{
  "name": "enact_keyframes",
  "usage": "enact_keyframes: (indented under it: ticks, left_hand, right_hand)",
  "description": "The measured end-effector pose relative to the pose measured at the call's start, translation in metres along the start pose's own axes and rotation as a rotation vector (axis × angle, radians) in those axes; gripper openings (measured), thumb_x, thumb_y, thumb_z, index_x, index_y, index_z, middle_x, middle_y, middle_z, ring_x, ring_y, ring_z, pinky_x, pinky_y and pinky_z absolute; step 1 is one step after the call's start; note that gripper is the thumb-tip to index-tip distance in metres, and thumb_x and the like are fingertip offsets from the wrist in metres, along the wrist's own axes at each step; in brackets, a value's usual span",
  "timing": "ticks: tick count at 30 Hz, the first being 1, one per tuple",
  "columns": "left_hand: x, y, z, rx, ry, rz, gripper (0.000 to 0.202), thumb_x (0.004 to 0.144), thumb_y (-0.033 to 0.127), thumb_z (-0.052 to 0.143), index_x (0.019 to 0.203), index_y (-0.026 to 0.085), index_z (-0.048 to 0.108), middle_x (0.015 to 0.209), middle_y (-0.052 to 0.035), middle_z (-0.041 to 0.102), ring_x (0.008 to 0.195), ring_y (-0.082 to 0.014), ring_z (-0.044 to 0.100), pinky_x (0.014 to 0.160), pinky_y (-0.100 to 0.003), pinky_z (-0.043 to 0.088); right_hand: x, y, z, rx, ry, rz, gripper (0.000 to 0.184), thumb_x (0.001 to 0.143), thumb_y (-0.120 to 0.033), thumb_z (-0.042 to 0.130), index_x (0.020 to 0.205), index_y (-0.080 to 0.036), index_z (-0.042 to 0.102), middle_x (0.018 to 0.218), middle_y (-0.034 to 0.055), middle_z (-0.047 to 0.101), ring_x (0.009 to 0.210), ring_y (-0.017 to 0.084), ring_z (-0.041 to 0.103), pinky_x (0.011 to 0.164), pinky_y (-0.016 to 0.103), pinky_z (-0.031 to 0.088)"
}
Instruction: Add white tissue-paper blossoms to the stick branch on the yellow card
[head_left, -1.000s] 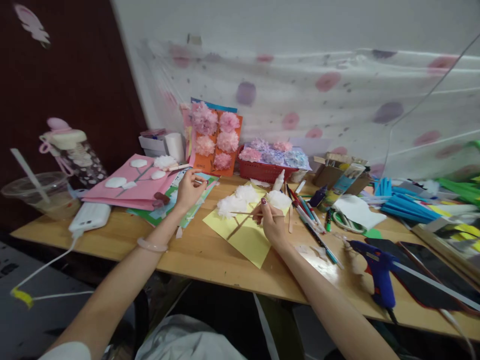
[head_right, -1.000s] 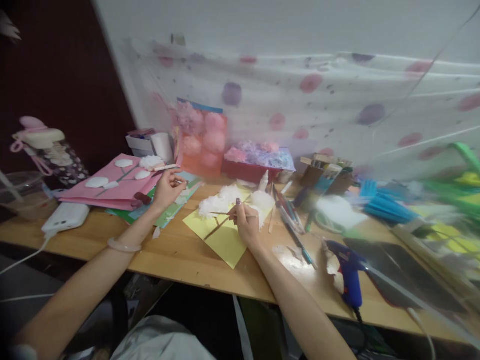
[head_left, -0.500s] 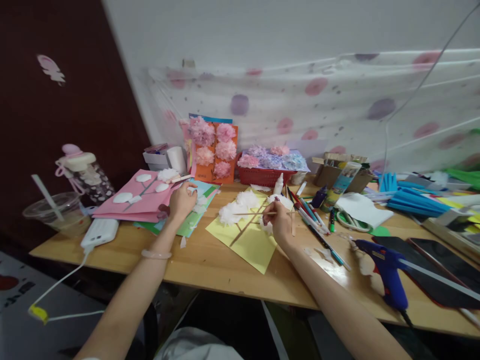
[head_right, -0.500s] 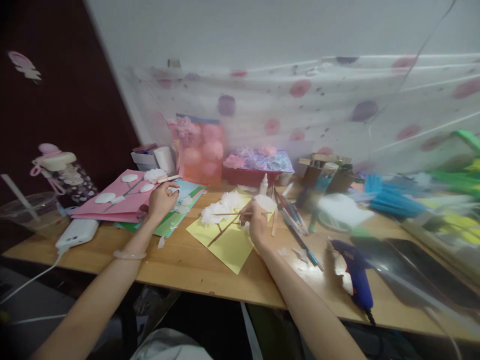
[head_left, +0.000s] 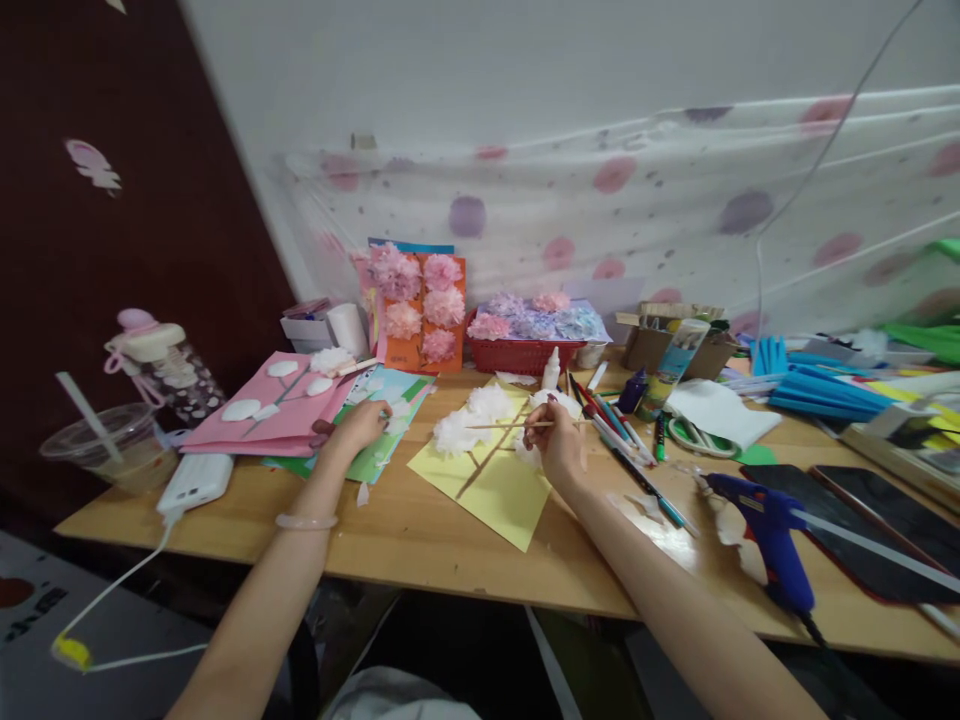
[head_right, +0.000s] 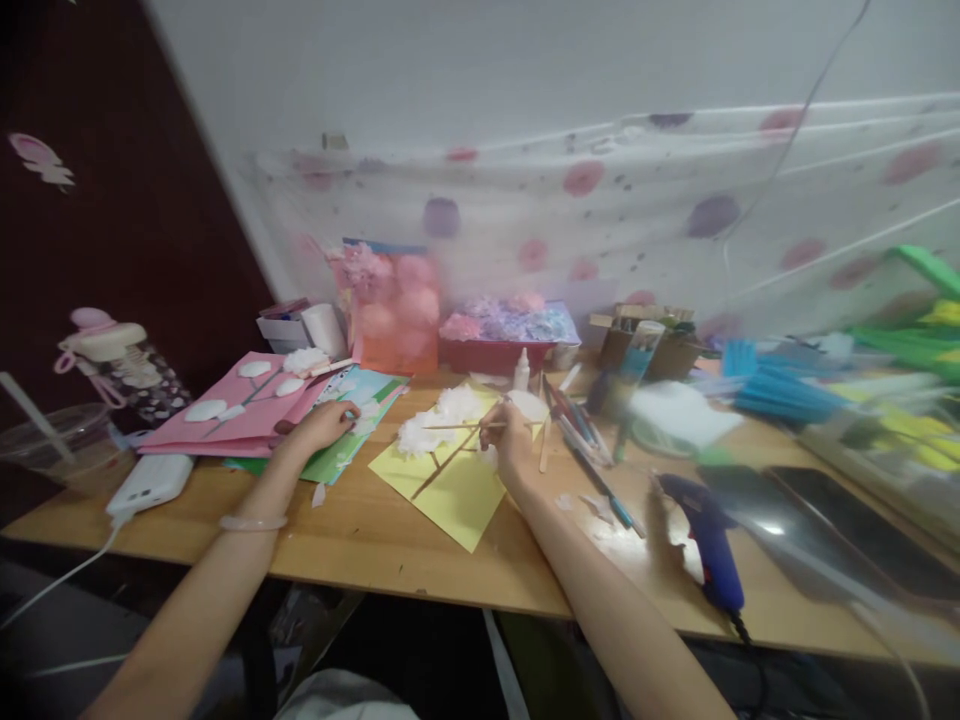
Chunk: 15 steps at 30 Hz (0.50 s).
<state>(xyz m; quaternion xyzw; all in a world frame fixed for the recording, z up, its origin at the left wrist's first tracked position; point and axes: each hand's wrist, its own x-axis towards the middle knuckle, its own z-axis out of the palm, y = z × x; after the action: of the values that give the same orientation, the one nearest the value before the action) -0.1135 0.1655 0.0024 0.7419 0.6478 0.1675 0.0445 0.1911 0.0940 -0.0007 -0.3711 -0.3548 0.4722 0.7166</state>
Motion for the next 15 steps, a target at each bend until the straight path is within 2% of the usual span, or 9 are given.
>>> enact_keyframes:
  ticks: [3, 7, 10, 13, 15]
  left_hand:
    - [-0.001, -0.001, 0.001, 0.018, -0.021, -0.010, 0.017, 0.071, 0.012, 0.060, 0.083, 0.018, 0.070, 0.088, -0.0093, 0.074, 0.088, -0.0247, 0.067, 0.080, -0.030, 0.048]
    - [-0.002, 0.003, -0.003, -0.009, 0.019, -0.005, 0.008, 0.070, 0.015, 0.060, 0.071, 0.018, 0.067, 0.088, -0.0101, 0.073, 0.088, -0.0249, 0.067, 0.081, -0.031, 0.048]
    - [-0.004, 0.013, -0.009, -0.074, 0.088, 0.006, 0.006, 0.071, 0.022, 0.061, 0.073, 0.019, 0.066, 0.093, -0.0087, 0.072, 0.091, -0.0241, 0.066, 0.083, -0.030, 0.047]
    - [-0.006, 0.022, -0.013, -0.156, 0.152, -0.020, 0.014, 0.074, 0.032, 0.061, 0.077, 0.020, 0.066, 0.094, -0.0061, 0.073, 0.081, -0.0215, 0.066, 0.076, -0.029, 0.049]
    - [-0.006, 0.022, -0.015, -0.195, 0.186, -0.055, 0.014, 0.075, 0.032, 0.060, 0.078, 0.019, 0.065, 0.092, -0.0055, 0.073, 0.079, -0.0213, 0.067, 0.074, -0.029, 0.049]
  right_hand:
    - [-0.001, -0.001, 0.001, 0.003, -0.004, 0.008, 0.032, 0.069, -0.036, 0.053, 0.044, -0.017, 0.056, 0.041, -0.0003, 0.048, 0.033, 0.008, 0.042, 0.031, 0.019, 0.033]
    - [-0.001, 0.000, 0.001, 0.004, 0.001, 0.024, 0.034, 0.072, -0.036, 0.052, 0.044, -0.017, 0.055, 0.039, -0.0005, 0.046, 0.032, 0.008, 0.041, 0.031, 0.019, 0.032]
    - [-0.002, 0.000, 0.001, 0.011, 0.011, 0.038, 0.034, 0.072, -0.037, 0.052, 0.045, -0.017, 0.055, 0.040, -0.0011, 0.046, 0.031, 0.008, 0.040, 0.031, 0.020, 0.033]
    - [-0.002, -0.001, 0.002, 0.016, 0.021, 0.046, 0.032, 0.071, -0.038, 0.054, 0.047, -0.017, 0.056, 0.043, -0.0011, 0.048, 0.035, 0.008, 0.042, 0.033, 0.019, 0.035]
    - [-0.002, -0.002, 0.002, 0.027, 0.026, 0.048, 0.029, 0.070, -0.038, 0.056, 0.050, -0.017, 0.058, 0.049, -0.0001, 0.052, 0.040, 0.009, 0.047, 0.034, 0.019, 0.036]
